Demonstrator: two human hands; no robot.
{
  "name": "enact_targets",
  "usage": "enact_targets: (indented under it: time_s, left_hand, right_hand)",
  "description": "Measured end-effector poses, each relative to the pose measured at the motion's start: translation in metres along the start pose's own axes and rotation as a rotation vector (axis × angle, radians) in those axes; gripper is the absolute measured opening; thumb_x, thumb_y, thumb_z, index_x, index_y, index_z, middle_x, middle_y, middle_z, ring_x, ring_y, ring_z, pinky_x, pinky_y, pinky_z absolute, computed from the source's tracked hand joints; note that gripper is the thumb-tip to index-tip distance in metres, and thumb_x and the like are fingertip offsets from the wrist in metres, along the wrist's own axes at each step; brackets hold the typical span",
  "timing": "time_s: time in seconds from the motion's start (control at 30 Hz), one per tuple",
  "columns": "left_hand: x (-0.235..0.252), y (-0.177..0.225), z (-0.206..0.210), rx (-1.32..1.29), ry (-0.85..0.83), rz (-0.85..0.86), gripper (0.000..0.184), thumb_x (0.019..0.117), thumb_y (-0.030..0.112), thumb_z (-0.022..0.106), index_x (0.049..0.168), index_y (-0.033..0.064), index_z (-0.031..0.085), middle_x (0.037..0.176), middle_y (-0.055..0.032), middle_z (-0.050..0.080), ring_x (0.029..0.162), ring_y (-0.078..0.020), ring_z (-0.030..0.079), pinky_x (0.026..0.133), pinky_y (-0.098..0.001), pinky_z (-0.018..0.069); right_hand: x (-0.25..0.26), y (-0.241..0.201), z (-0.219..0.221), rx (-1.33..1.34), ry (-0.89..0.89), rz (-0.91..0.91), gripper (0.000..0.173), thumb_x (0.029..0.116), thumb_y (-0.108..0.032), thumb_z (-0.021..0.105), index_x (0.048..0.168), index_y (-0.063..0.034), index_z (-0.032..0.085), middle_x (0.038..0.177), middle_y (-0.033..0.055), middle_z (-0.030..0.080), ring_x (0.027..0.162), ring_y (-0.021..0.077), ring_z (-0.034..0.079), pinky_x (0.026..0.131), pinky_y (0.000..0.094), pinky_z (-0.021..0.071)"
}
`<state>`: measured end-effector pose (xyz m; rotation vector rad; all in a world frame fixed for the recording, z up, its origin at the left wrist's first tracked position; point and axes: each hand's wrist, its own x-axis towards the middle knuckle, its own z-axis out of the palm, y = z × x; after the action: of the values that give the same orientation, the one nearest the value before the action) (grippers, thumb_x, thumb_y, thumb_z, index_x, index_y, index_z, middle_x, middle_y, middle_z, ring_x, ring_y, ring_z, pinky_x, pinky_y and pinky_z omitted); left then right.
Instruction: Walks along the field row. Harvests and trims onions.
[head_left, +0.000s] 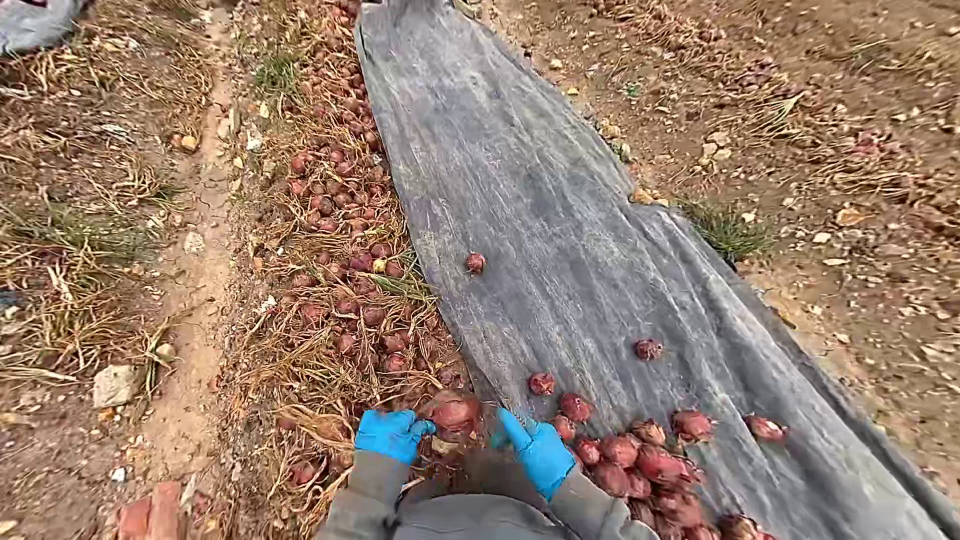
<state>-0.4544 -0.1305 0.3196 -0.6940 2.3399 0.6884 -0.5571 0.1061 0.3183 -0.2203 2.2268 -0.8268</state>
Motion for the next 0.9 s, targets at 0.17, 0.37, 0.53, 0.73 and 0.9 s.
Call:
enact_targets:
  time_s: [0.17,0.37,0.53,0.73,0.9]
  left_hand:
    - [0.039,0.034,-0.014,-0.065,0.053,-0.324,0.065,0.0996,0.072,0.044,0.120,0.0188,0.075,0.123,-0.0164,0.073,0.123,-0.0382,0.065,0.104,-0.0627,0.0480]
    - [0.002,0.124,0.025,0.229,-0.347,0.256,0.065,0.1057,0.062,0.040,0.121,0.0076,0.071,0.124,-0.0173,0.072,0.125,-0.0370,0.062,0.114,-0.0590,0.0376]
    - [-0.018,0.168,0.081,0.245,-0.621,0.459,0.052,0.1102,0.045,0.041,0.128,0.0029,0.067,0.132,-0.0248,0.066,0.126,-0.0493,0.059,0.105,-0.0676,0.0436]
    - [0.039,0.081,0.089,0.245,-0.277,-0.175,0.050,0.1096,0.050,0.040,0.134,0.0171,0.067,0.134,-0.0137,0.068,0.130,-0.0389,0.060,0.106,-0.0628,0.0466]
    - [0.080,-0.046,0.126,0.182,-0.134,-0.486,0.033,0.1048,0.026,0.054,0.134,0.0174,0.067,0.138,-0.0142,0.066,0.129,-0.0348,0.062,0.105,-0.0629,0.0489]
  right_hand:
    - [0.011,0.065,-0.023,0.025,-0.409,0.287,0.078,0.1022,-0.073,0.020,0.099,-0.0134,0.071,0.064,0.0014,0.052,0.051,0.0162,0.046,0.054,0.0392,0.0453]
    - [0.012,0.120,-0.001,0.702,-0.645,0.246,0.059,0.0971,-0.069,0.047,0.087,-0.0145,0.066,0.057,-0.0067,0.050,0.045,0.0046,0.045,0.043,0.0226,0.0407]
    - [0.002,0.122,0.010,0.925,-0.184,0.375,0.037,0.1106,-0.032,0.043,0.091,-0.0077,0.063,0.065,-0.0008,0.061,0.056,0.0086,0.059,0.056,0.0281,0.0531]
    - [-0.011,0.165,-0.016,0.403,0.058,0.108,0.042,0.0992,-0.047,0.056,0.099,-0.0083,0.074,0.081,0.0006,0.075,0.074,0.0129,0.071,0.075,0.0413,0.0601]
    - [0.019,0.186,-0.065,0.280,0.274,0.423,0.067,0.1079,-0.058,0.033,0.098,-0.0052,0.073,0.065,0.0115,0.056,0.055,0.0273,0.052,0.057,0.0527,0.0470]
